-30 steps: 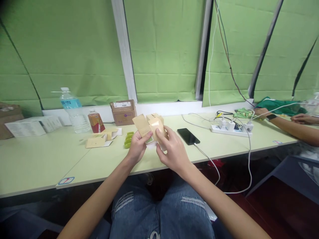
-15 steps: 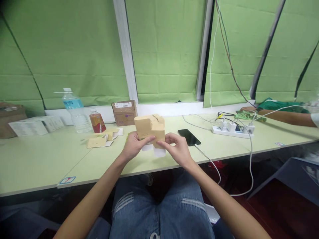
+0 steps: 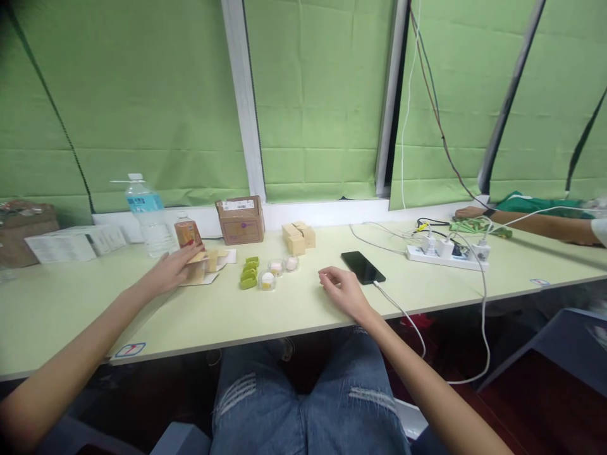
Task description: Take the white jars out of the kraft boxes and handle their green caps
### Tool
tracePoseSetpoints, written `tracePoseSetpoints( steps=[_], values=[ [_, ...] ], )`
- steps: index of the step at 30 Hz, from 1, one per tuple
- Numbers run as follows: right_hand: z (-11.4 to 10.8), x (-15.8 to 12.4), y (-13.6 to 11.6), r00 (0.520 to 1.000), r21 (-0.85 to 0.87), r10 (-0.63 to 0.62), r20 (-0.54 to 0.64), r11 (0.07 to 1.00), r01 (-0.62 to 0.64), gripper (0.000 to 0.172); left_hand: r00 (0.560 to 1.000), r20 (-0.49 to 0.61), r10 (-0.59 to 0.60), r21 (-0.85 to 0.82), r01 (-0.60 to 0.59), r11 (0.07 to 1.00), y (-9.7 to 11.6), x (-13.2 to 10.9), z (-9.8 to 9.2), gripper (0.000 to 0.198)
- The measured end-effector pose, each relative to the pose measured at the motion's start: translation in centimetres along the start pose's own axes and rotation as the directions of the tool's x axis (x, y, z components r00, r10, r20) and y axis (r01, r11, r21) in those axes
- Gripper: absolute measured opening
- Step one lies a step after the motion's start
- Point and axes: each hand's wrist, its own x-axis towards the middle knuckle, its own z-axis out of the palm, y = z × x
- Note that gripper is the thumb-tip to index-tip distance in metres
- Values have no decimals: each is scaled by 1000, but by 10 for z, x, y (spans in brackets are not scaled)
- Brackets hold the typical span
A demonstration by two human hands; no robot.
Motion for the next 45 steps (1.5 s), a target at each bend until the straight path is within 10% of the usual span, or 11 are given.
tracePoseSetpoints(
  steps=[3, 7, 18, 22, 27, 35, 45],
  values=[
    [0, -1, 7, 999, -28, 21, 40, 999, -20, 30, 923, 359, -138, 195, 71, 978, -8, 8, 32, 84],
    [-2, 0, 7, 998, -40, 26, 55, 999, -24, 30, 870, 468, -156, 204, 65, 977, -9, 9, 49, 91],
    [-1, 2, 11, 992, -58, -3, 127, 998, 11, 30, 843, 499, -200, 201, 112, 973, -12, 12, 49, 87],
    [0, 3, 9, 992, -72, -16, 127, 997, 26, 29, 929, 328, -169, 215, 101, 971, -7, 17, 42, 81],
    [2, 5, 11, 988, -25, 6, 157, 1000, -2, 28, 993, -96, 71, 133, -58, 989, 75, 57, 27, 70],
    [5, 6, 13, 987, 24, 16, 158, 1000, -20, 26, 967, 252, 40, 19, -46, 999, 249, 143, 80, 37],
    [4, 11, 18, 988, 21, 13, 153, 1000, -17, 20, 942, 336, 29, 36, -43, 998, 259, 147, 111, 34]
  ],
)
